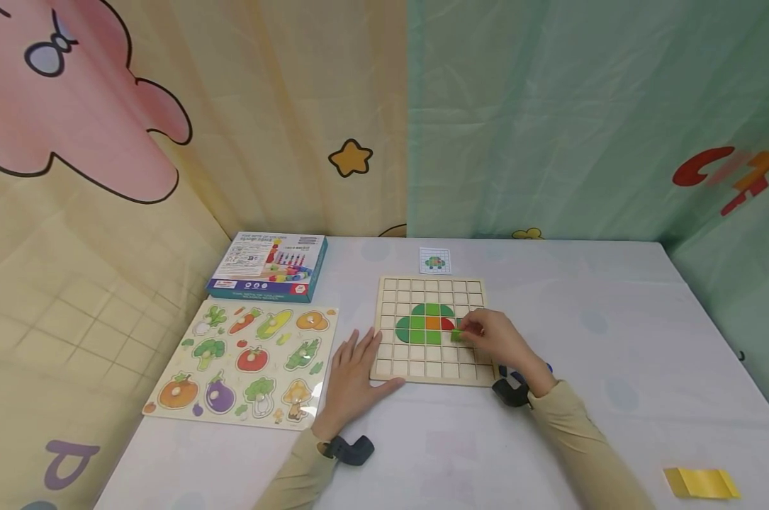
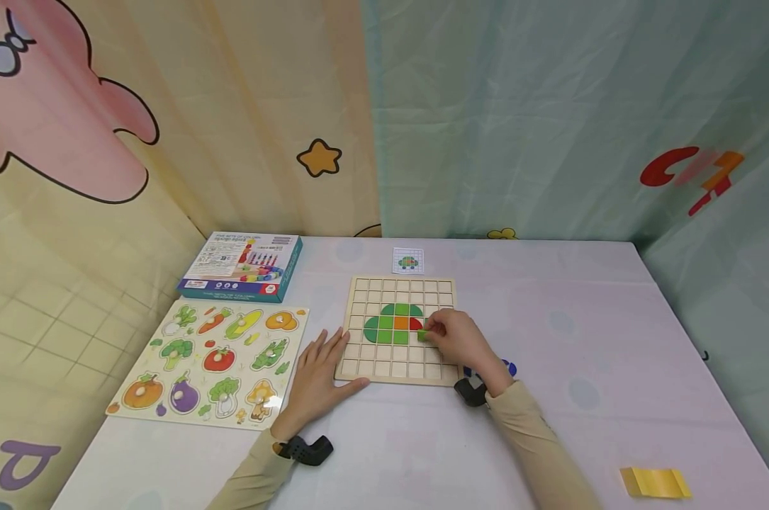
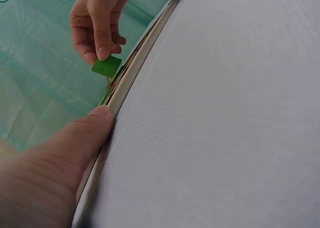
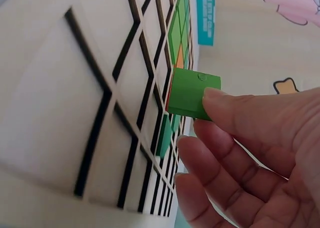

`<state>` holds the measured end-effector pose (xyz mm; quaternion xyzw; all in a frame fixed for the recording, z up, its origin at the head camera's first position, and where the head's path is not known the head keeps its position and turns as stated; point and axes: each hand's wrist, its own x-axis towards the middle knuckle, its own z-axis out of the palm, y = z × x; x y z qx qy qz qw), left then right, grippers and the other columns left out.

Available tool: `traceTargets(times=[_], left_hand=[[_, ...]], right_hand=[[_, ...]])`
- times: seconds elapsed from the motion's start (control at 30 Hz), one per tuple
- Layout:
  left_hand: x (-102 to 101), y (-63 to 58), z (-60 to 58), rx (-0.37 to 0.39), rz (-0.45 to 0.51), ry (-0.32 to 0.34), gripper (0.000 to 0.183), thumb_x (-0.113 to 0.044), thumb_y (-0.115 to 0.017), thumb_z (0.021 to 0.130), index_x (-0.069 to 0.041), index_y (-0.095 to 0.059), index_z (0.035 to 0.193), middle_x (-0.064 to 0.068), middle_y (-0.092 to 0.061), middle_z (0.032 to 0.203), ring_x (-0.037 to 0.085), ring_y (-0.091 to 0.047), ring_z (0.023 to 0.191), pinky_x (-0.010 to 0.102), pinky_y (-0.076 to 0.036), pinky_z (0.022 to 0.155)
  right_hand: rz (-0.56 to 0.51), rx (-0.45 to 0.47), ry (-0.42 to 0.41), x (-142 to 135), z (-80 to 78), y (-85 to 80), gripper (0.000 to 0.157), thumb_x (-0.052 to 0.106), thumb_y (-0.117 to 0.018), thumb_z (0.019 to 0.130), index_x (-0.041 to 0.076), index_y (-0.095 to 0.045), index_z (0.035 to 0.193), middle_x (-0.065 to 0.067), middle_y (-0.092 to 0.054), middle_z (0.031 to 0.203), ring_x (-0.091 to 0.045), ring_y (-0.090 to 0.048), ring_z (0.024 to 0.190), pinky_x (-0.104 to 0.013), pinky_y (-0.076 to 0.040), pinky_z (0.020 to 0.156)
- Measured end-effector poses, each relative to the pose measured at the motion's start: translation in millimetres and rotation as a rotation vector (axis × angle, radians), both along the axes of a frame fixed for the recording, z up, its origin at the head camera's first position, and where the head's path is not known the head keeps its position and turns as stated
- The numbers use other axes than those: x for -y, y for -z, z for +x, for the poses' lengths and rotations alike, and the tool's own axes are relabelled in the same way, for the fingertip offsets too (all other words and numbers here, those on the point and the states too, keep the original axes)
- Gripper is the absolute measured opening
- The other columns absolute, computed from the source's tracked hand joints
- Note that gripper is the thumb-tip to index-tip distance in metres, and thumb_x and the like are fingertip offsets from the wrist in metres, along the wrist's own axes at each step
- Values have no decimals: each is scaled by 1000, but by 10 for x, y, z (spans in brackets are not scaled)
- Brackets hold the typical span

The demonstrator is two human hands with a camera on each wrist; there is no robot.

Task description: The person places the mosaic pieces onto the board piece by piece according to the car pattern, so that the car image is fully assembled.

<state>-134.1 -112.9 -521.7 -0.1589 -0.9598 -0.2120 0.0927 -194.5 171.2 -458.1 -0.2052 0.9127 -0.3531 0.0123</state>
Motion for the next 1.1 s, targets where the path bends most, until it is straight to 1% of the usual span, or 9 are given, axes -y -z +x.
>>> traceTargets(times=[0.2,0.4,0.57,0.77,0.97,1.1], left_hand=[[-1,-10,3,20,0,-4,93,-67,-60,78,-12,-33,149,5,-28,153,31,-13,142,48,-9,112],[-2,-21,10,21,5,-4,93,-67,-60,78,-12,-33,149,5,-28,153,31,-13,142,49,-9,112],[-1,-22,12,17,2,-4,93,-67,-60,78,-12,-33,148,5,-28,153,31,-14,141,48,-9,112],[1,-21,13,4,2,0,93,-66,-61,78,-11,-34,148,6,-29,153,32,-15,141,49,-10,112],[5,-9,9,-1,-3,0,93,-67,-60,78,-11,-34,148,6,-29,153,32,-15,141,50,-11,112],[4,-1,4,-2,-8,1,93,-67,-60,79,-11,-34,148,6,-29,153,32,-15,141,50,-11,112]], right_hand=[[-8,-31,-37,80,-18,54,5,5,-71,84,2,-70,88,1,-63,80,-13,-56,71,-32,-49,64],[7,-19,-39,109,-31,80,5,5,-71,84,2,-71,89,1,-63,80,-12,-54,70,-31,-48,63],[15,24,-20,105,-36,76,4,6,-70,85,5,-72,88,2,-63,79,-11,-54,69,-30,-47,63],[19,61,37,114,-44,68,5,10,-71,85,6,-73,86,3,-65,77,-11,-55,68,-29,-48,62],[15,78,76,122,-42,61,5,11,-72,85,9,-71,80,4,-63,73,-12,-55,66,-29,-47,60],[43,68,75,131,-57,67,6,11,-72,85,9,-70,80,4,-62,73,-12,-54,65,-30,-47,60]])
